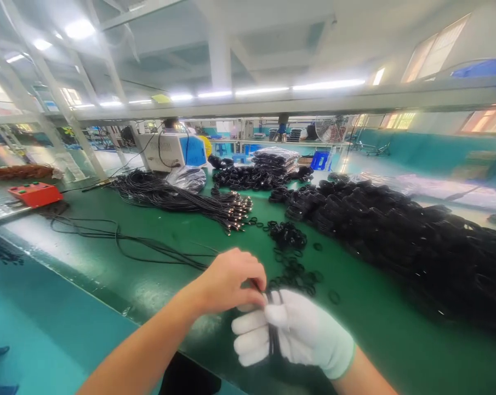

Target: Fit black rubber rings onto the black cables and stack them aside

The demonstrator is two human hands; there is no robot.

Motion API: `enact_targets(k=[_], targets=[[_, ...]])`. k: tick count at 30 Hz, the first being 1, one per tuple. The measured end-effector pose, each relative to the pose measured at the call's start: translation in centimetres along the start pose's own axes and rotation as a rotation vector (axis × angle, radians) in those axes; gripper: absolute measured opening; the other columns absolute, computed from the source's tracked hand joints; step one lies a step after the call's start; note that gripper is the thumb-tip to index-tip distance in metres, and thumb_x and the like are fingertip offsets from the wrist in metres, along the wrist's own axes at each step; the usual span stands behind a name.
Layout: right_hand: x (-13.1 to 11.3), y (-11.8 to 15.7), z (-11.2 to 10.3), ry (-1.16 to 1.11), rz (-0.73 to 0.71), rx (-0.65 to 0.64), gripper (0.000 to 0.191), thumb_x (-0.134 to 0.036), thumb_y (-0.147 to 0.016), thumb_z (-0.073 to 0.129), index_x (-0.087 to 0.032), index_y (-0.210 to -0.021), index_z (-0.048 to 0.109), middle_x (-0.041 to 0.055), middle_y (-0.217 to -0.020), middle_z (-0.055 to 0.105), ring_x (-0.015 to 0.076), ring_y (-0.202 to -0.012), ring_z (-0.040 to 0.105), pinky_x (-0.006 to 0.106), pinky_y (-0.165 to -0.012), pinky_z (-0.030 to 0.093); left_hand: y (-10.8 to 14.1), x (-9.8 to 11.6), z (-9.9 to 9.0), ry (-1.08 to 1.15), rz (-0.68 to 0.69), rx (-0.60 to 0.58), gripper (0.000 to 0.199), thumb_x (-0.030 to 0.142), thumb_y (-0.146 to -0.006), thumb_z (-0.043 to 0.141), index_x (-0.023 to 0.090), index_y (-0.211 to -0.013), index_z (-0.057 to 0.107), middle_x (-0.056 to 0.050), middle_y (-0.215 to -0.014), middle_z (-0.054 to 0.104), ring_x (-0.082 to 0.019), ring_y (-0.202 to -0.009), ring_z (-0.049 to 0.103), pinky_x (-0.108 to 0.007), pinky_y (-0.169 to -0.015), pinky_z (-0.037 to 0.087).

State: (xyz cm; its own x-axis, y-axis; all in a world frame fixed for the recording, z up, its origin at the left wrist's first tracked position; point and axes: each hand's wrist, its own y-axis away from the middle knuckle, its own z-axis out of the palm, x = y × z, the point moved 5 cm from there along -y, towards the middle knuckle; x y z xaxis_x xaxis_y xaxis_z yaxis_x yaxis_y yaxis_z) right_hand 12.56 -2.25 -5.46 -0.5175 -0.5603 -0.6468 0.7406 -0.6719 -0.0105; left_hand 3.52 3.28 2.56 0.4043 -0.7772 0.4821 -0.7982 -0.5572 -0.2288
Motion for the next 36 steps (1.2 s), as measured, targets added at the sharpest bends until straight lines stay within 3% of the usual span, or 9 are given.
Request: enact_targets(k=[5,8,11,16,21,25,29,33,36], targets=[[0.1,-0.6,1.5,-0.205,-0.010,-0.052,0.033,-0.027,-0.067,0.078,-0.014,-0.085,0.054,-0.0037,-0.068,0.044,0.0101,-0.061,0.047,0.033,-0.071,0.041,-0.3,-3.1,2.5,0.462,-0.141,0.000,0.016,0.026,-0.081,0.057,0.014,-0.079,0.067,-0.002,-0.078,0.064,-0.013,-0.073,0.057,-0.022,-0.066,0.044],[-1.5,-0.6,1.3,-0.246,-0.189,-0.009,0.030,-0.023,-0.069,0.076,-0.014,-0.086,0.053,-0.0049,-0.068,0.037,0.0084,-0.061,0.042,0.028,-0.067,0.038,0.4,-5.3,3.9,0.321,-0.195,0.044,0.025,0.023,-0.088,0.042,0.015,-0.081,0.065,-0.003,-0.080,0.064,-0.014,-0.074,0.056,-0.025,-0.068,0.043],[-3.6,-0.1,0.1,-0.184,-0.365,0.118,0.030,-0.025,-0.076,0.070,-0.015,-0.100,0.055,-0.0012,-0.078,0.046,0.0117,-0.069,0.047,0.033,-0.073,0.042,1.6,-6.2,4.4,-0.060,-0.262,0.069,0.027,0.024,-0.090,0.038,0.019,-0.082,0.063,-0.002,-0.079,0.062,-0.015,-0.073,0.055,-0.027,-0.069,0.040],[-5.1,0.6,-2.0,-0.045,-0.478,0.361,0.029,-0.026,-0.078,0.068,-0.018,-0.104,0.057,0.0025,-0.087,0.058,0.0152,-0.077,0.055,0.039,-0.083,0.044,2.8,-2.3,6.0,-0.334,-0.232,0.012,0.026,0.023,-0.092,0.035,0.020,-0.082,0.059,-0.001,-0.077,0.061,-0.016,-0.071,0.054,-0.028,-0.067,0.036],[-3.3,0.6,-3.3,0.100,-0.361,0.511,0.037,-0.025,-0.078,0.070,-0.014,-0.110,0.056,0.0095,-0.100,0.063,0.0210,-0.090,0.059,0.039,-0.086,0.043,2.5,0.4,6.9,-0.400,-0.107,-0.025,0.017,0.020,-0.088,0.045,0.018,-0.075,0.056,-0.001,-0.075,0.062,-0.016,-0.067,0.054,-0.029,-0.062,0.031],[-1.3,0.1,-1.9,0.181,-0.146,0.300,0.031,-0.025,-0.078,0.070,-0.011,-0.103,0.059,0.0091,-0.090,0.062,0.0184,-0.081,0.057,0.033,-0.074,0.044,2.2,0.1,3.7,-0.328,0.032,-0.001,0.017,0.035,-0.083,0.059,0.019,-0.076,0.061,0.000,-0.075,0.062,-0.015,-0.073,0.053,-0.028,-0.068,0.033],[0.5,-0.4,0.0,-0.023,0.016,0.063,0.036,-0.032,-0.076,0.071,-0.009,-0.099,0.056,0.0063,-0.085,0.053,0.0163,-0.076,0.055,0.035,-0.076,0.041,1.9,-1.7,0.9,-0.006,-0.040,0.006,0.012,0.031,-0.078,0.065,0.020,-0.075,0.065,0.001,-0.079,0.060,-0.012,-0.075,0.053,-0.023,-0.069,0.038],[1.9,-1.3,0.8,-0.266,0.128,-0.035,0.034,-0.027,-0.068,0.077,-0.012,-0.081,0.049,-0.0024,-0.070,0.039,0.0086,-0.061,0.042,0.025,-0.063,0.036,1.6,-3.9,2.6,0.426,-0.144,-0.015,0.012,0.026,-0.071,0.069,0.015,-0.070,0.064,0.001,-0.075,0.059,-0.011,-0.070,0.054,-0.021,-0.064,0.042],[1.8,-1.9,1.1,-0.328,0.083,-0.042,0.031,-0.020,-0.066,0.077,-0.013,-0.079,0.049,-0.0048,-0.066,0.036,0.0068,-0.057,0.035,0.023,-0.060,0.033,1.3,-5.1,3.9,0.569,-0.191,0.013,0.012,0.025,-0.076,0.062,0.013,-0.072,0.065,-0.001,-0.073,0.061,-0.012,-0.070,0.055,-0.022,-0.065,0.043]])
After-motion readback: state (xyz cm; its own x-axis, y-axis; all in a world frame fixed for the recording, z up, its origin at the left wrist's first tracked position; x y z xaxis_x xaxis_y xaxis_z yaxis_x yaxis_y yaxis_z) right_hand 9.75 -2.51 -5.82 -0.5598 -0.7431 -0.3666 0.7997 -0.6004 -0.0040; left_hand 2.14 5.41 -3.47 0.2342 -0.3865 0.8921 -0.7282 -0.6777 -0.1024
